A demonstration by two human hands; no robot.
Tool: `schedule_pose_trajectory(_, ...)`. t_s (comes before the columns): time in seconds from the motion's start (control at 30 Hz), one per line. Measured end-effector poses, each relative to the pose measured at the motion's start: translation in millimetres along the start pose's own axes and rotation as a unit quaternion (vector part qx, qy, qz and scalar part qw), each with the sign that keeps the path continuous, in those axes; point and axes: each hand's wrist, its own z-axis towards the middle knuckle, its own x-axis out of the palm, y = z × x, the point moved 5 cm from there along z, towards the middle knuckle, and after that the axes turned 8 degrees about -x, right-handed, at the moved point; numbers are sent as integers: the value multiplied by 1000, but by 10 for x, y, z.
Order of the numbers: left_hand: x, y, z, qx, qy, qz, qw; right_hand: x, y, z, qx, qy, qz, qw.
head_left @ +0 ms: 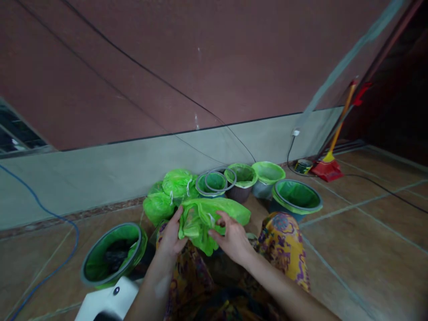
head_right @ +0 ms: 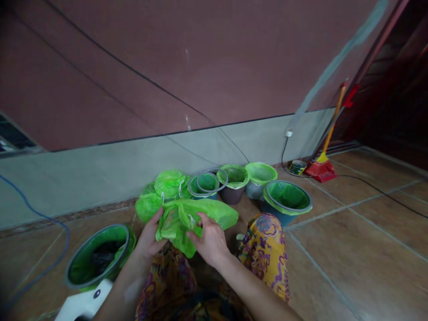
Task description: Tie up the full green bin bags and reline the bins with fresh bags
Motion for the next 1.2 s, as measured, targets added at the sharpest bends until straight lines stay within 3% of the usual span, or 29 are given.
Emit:
schedule_pose_trajectory(0.07, -17, 32, -13, -19, 4, -40, 999, 86, -178, 69, 32, 22, 7, 999)
schedule_pose_trajectory(0.13, -82, 53, -31, -19, -1, -55, 998, 37, -340, 128, 41, 3, 14, 999)
schedule_pose_trajectory(0.33, -272, 80, -16, 55, 5, 59, 997, -643, -599, 225, -13, -180, -63, 982)
schedule_pose_trajectory(0.4, -319, 33, 21, 109, -40, 142, 983, -840, -608, 245, -51, -210, -108, 970)
schedule_pose_trajectory(0.53, -423, -112, 90, 214, -173, 265, 924, -1103, -602, 248, -91, -242, -201, 945)
schedule_pose_trajectory(0.63, -559, -164, 140, 238, -247, 265, 901, -1276, -639, 204, -87, -290, -237, 923)
schedule_pose_trajectory(0.77, -660, -192, 175, 247, -279, 259, 891, -1427, -764, 111, -55, -320, -250, 912)
schedule_pose_trajectory(0.9, -503, -245, 138, 272, -269, 273, 882, -1288, -741, 37, -11, -232, -329, 916)
schedule_pose_trajectory(1.0, -249, -301, 102, 298, -243, 297, 874, -949, -417, 21, -74, -143, -355, 921)
schedule_pose_trajectory(1.1, 23, -355, 76, 330, -214, 323, 861, -549, 5, 94, -162, -71, -294, 939)
schedule_pose_trajectory(1.2, 241, -388, 73, 361, -186, 357, 841, -304, 232, 271, -172, -23, -266, 948)
